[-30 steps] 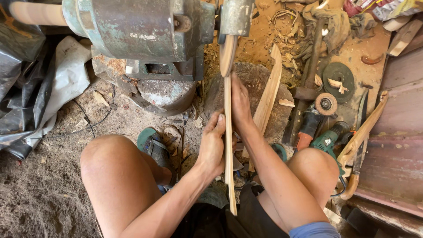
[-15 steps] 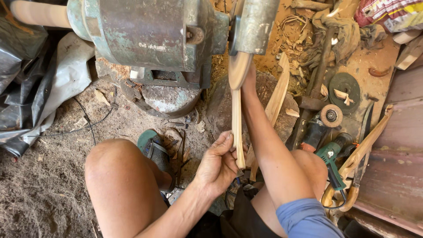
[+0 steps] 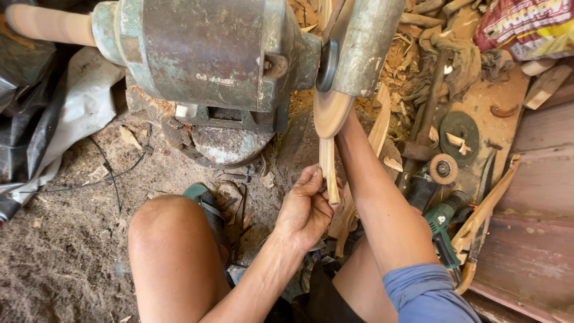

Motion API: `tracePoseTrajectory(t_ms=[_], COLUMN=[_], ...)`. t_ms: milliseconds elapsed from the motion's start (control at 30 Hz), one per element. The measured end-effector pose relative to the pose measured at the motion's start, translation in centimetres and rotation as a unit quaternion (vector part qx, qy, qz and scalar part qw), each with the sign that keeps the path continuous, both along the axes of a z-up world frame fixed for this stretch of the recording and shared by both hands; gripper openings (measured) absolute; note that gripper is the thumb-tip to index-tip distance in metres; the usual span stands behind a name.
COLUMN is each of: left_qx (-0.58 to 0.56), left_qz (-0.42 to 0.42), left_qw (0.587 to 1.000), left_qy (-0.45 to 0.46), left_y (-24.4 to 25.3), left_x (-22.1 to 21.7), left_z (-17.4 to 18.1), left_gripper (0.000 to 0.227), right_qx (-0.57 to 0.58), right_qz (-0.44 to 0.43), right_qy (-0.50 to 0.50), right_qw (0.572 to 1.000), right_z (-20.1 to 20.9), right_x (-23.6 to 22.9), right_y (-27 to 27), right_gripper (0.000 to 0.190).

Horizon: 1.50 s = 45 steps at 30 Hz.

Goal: The person smooths a curved wooden piece using a handheld angle grinder, then switches to a stationary belt sander to refine the edges. The person frequently inspects the wood by holding it up and comparing it to another piece.

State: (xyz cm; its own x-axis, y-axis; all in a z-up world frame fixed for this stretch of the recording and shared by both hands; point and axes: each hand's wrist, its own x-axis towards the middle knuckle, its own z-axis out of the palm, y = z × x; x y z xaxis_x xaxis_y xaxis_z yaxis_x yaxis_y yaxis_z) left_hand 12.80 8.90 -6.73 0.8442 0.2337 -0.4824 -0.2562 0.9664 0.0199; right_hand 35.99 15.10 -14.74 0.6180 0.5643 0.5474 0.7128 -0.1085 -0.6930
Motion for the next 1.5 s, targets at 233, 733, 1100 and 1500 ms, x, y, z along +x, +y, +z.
tracePoseTrajectory(t_ms=[233,733,1100,1500], left_qx=[-0.062,-0.142,-0.172,-0.161], left_qz=[0.026,0.084,0.106,0.094], left_qw=[0.998,0.983,0.979,0.982], left_qy=[-0.013,-0.077,-0.028,-0.031], left_y=[1.3,3.1,4.5,4.7], left_x=[0.6,2.6,4.0,3.9], left_z=[1.0,2.0,1.6,2.5], left_gripper=[0.025,0.080,0.072,0.079], right_qx=[0.048,0.032,0.055,0.057], right_qz=[-0.005,-0.007,0.001,-0.003], right_qy=[-0.071,0.011,0.077,0.144], right_qw=[0.996,0.999,0.996,0.988], right_z=[1.9,-3.0,-3.7,-6.7], right_x=[-1.0,3.5,5.5,6.1], right_y=[0.1,0.0,2.1,1.3], right_gripper=[0.033,0.032,0.031,0.031])
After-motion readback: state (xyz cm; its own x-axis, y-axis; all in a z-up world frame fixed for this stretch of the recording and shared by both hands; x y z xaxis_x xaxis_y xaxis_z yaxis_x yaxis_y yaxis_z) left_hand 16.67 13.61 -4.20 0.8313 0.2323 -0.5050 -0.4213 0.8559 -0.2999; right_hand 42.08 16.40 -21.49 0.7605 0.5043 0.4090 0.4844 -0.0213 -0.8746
